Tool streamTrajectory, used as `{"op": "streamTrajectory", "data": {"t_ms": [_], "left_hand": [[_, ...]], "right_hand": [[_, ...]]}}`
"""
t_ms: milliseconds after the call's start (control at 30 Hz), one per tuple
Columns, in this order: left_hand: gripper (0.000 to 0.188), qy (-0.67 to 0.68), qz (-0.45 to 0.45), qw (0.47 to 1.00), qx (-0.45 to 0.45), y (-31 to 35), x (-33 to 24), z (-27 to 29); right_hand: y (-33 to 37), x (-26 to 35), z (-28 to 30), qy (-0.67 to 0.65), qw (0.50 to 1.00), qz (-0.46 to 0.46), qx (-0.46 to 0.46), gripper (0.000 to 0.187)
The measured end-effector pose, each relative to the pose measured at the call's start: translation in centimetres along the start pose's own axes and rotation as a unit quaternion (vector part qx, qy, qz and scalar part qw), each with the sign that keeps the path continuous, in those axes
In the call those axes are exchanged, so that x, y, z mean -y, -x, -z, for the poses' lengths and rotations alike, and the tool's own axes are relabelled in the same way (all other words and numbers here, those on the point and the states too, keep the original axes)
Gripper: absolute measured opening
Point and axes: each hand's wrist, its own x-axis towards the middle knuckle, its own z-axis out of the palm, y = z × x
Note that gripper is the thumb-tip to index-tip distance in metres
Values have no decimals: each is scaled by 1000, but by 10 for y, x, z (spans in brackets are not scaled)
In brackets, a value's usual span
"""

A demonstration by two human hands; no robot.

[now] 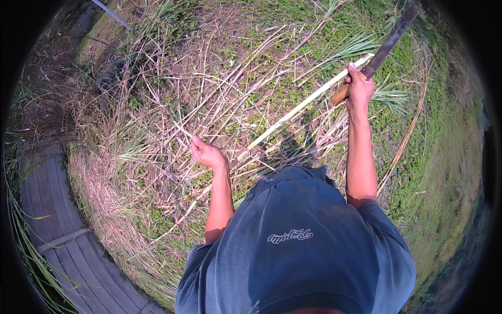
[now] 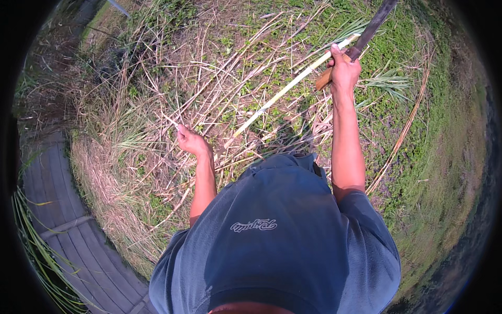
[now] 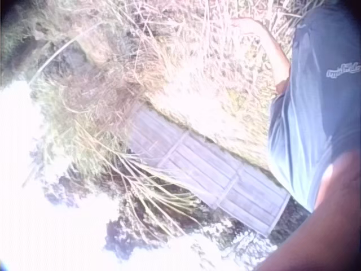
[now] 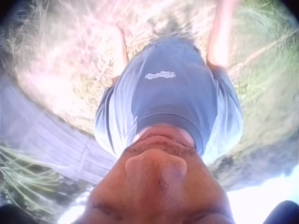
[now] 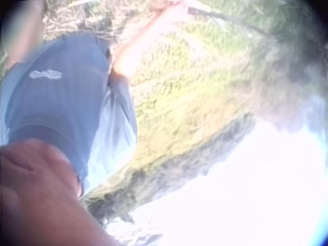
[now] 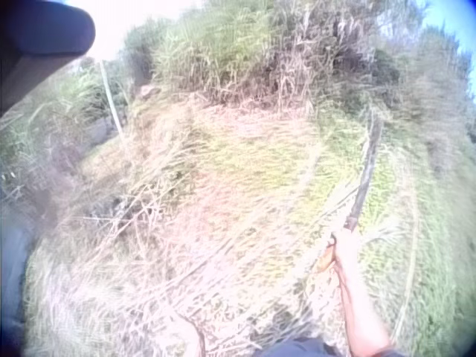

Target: The person uses a machete to cut long, thin sticks into smaller pieces. They hold the sticks with one hand and swing the machete with the other to sever the material, dropping the cut pieces onto the ground.

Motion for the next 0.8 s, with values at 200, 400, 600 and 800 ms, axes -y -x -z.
{"op": "streamTrajectory", "data": {"t_ms": [200, 400, 600, 800], "left_hand": [[80, -545, -113, 831, 25, -100, 56, 124], [68, -291, -119, 781, 540, 22, 39, 94], [22, -176, -247, 870, 390, 73, 30, 45], [22, -137, -122, 823, 537, 76, 2, 33]], "right_hand": [[-65, 11, 40, -133, 989, -65, -10, 18], [-119, 25, 65, -199, 974, -89, 62, 22], [-124, 77, 41, -189, 981, -21, 38, 29], [-171, 84, 97, -196, 981, 7, 10, 25]]}}
